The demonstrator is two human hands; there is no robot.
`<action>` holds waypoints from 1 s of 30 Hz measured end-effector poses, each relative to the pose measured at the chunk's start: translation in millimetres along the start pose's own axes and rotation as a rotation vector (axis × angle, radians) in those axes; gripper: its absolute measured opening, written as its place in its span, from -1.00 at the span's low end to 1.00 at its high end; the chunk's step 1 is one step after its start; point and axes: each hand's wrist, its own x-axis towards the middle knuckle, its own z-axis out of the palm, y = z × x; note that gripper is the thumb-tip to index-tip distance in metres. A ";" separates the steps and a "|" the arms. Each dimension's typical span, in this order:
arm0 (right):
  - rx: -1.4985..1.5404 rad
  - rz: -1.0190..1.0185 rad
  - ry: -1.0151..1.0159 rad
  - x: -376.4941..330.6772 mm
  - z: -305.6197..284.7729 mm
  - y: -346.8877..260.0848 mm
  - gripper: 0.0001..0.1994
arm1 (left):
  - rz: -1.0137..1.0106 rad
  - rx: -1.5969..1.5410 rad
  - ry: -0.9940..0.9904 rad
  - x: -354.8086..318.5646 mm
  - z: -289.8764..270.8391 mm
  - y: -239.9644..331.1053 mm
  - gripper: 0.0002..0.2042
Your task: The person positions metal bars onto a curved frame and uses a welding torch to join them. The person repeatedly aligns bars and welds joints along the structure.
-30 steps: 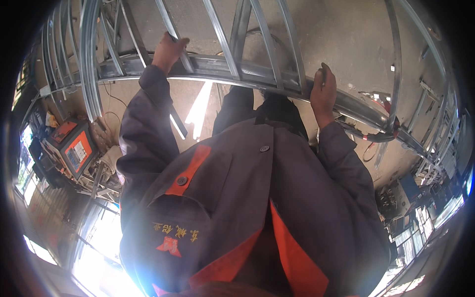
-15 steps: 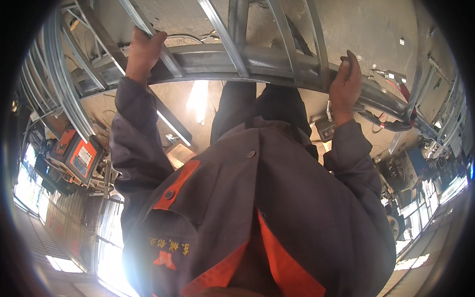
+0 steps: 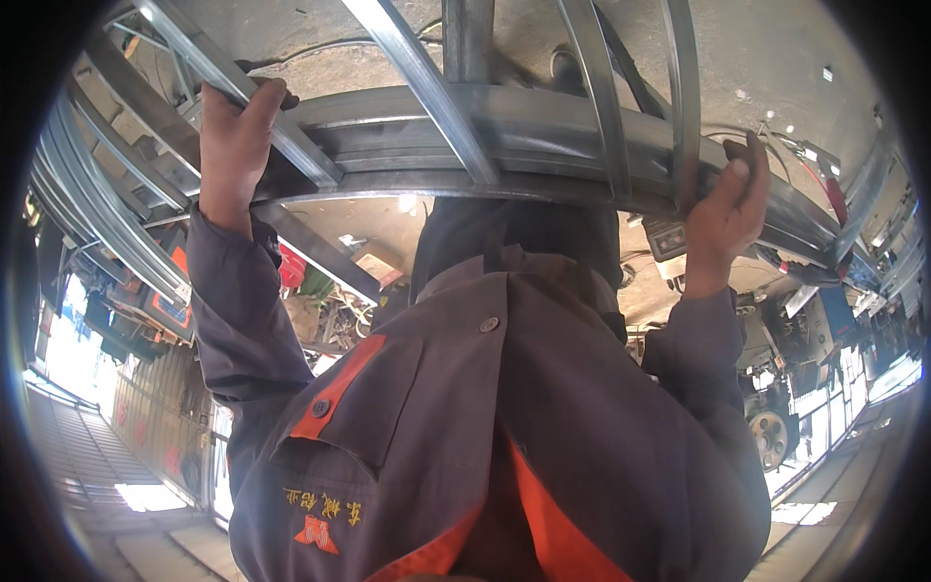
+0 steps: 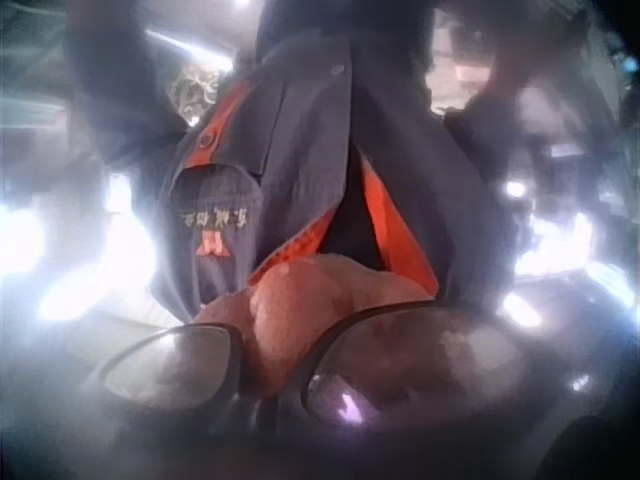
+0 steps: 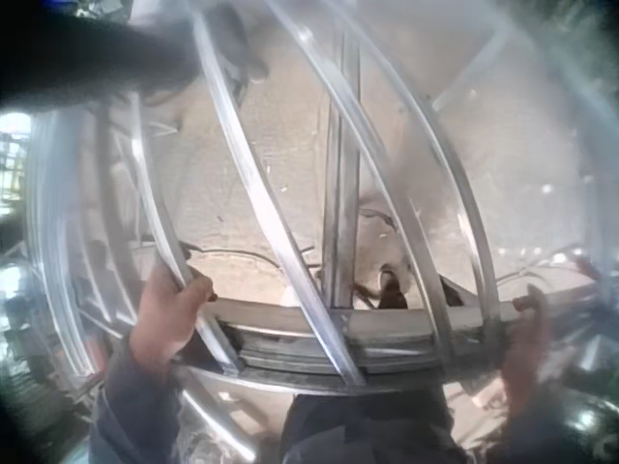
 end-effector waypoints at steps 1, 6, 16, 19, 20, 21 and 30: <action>-0.001 -0.009 -0.001 0.1 0.4 1.3 -0.61 | -0.008 0.004 -0.021 -2.6 -1.3 1.0 -0.63; -0.004 -0.052 -0.009 0.1 0.5 5.5 -0.61 | -0.020 -0.082 -0.010 -3.4 1.4 7.6 -0.49; 0.004 -0.056 -0.039 0.8 0.3 9.9 -0.62 | -0.060 -0.112 0.003 -6.3 3.5 14.2 -0.49; 0.010 -0.087 -0.052 0.9 -0.7 12.5 -0.63 | -0.034 -0.150 -0.037 -5.9 2.9 9.5 -0.50; 0.016 -0.108 -0.054 1.2 -1.3 12.6 -0.63 | -0.039 -0.169 -0.036 -6.2 4.0 7.7 -0.50; -0.028 -0.105 -0.069 1.8 -1.9 12.0 -0.64 | -0.051 -0.185 -0.015 -5.8 3.6 6.4 -0.49; -0.085 -0.137 -0.127 12.5 -14.4 -11.4 -0.67 | -0.038 -0.145 -0.026 -3.4 -0.5 1.6 -0.40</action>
